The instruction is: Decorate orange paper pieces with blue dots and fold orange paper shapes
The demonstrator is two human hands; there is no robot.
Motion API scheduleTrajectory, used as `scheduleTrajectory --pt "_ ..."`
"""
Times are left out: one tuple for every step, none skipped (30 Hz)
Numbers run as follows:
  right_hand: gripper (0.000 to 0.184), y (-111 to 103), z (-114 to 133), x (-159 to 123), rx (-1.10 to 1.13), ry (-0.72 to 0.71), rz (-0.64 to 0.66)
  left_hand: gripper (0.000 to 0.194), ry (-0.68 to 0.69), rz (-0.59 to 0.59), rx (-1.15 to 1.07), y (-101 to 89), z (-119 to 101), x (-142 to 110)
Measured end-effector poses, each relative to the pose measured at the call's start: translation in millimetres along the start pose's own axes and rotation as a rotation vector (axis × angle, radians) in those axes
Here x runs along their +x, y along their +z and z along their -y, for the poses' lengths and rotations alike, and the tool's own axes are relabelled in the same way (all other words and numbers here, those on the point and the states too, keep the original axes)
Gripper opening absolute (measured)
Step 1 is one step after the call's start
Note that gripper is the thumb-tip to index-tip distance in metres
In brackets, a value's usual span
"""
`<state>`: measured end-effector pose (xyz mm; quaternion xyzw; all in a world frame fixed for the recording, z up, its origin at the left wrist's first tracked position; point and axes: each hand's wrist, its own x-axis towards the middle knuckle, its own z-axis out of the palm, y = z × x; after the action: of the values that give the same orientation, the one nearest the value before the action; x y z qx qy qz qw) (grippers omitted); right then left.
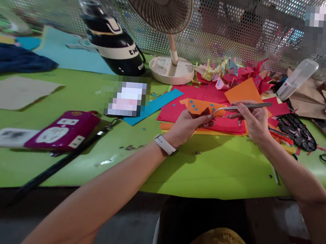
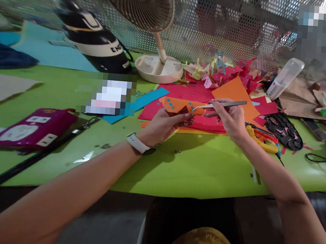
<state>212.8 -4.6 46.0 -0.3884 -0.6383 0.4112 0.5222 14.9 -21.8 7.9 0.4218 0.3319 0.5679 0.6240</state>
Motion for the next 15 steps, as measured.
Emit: scheduleTrajectory --pt "0.046 0.1 -0.5 0.1 0.004 -0.002 0.000 0.031 0.003 0.005 -0.006 0.0 0.2 0.0" --pt "0.046 0.2 -1.0 0.1 0.006 -0.004 0.000 0.030 0.006 0.011 -0.011 -0.2 0.4 0.1" --pt "0.045 0.2 -1.5 0.2 0.004 -0.004 0.000 0.030 0.009 0.016 -0.015 -0.5 0.5 0.1" --pt "0.045 0.2 -1.9 0.2 -0.001 -0.004 0.000 0.029 0.009 0.020 -0.015 -0.9 0.6 0.1" --pt "0.045 0.2 -2.3 0.3 -0.006 -0.002 0.001 0.029 0.006 0.023 -0.013 -1.2 0.6 0.1" --pt "0.045 0.1 -2.7 0.3 -0.012 0.001 0.001 0.029 0.003 0.023 -0.009 -1.5 0.6 0.0" --pt "0.046 0.0 -3.1 0.3 -0.015 0.005 0.000 0.030 0.000 0.023 -0.006 -1.8 0.5 0.0" --pt "0.046 0.0 -3.4 0.2 -0.016 0.009 -0.001 0.030 -0.002 0.022 -0.003 -2.0 0.4 -0.1" --pt "0.047 -0.1 -3.7 0.2 -0.015 0.013 -0.002 0.030 -0.001 0.023 0.000 -2.2 0.4 -0.1" --pt "0.047 -0.1 -4.0 0.2 -0.012 0.015 -0.004 0.030 0.003 0.026 0.001 -2.3 0.4 -0.1" --pt "0.047 -0.2 -4.2 0.1 -0.009 0.017 -0.007 0.030 0.006 0.030 0.003 -2.4 0.4 -0.1" --pt "0.047 -0.2 -4.4 0.2 -0.004 0.018 -0.010 0.030 0.009 0.034 0.003 -2.4 0.4 -0.1" --pt "0.047 -0.4 -4.5 0.2 0.004 0.017 -0.014 0.030 0.008 0.036 0.000 -2.4 0.4 0.0" --pt "0.047 -0.5 -4.7 0.4 0.015 0.015 -0.019 0.030 0.006 0.034 -0.005 -2.2 0.4 -0.1" --pt "0.047 -0.7 -4.8 0.5 0.028 0.013 -0.023 0.031 0.002 0.030 -0.010 -2.0 0.3 -0.1"
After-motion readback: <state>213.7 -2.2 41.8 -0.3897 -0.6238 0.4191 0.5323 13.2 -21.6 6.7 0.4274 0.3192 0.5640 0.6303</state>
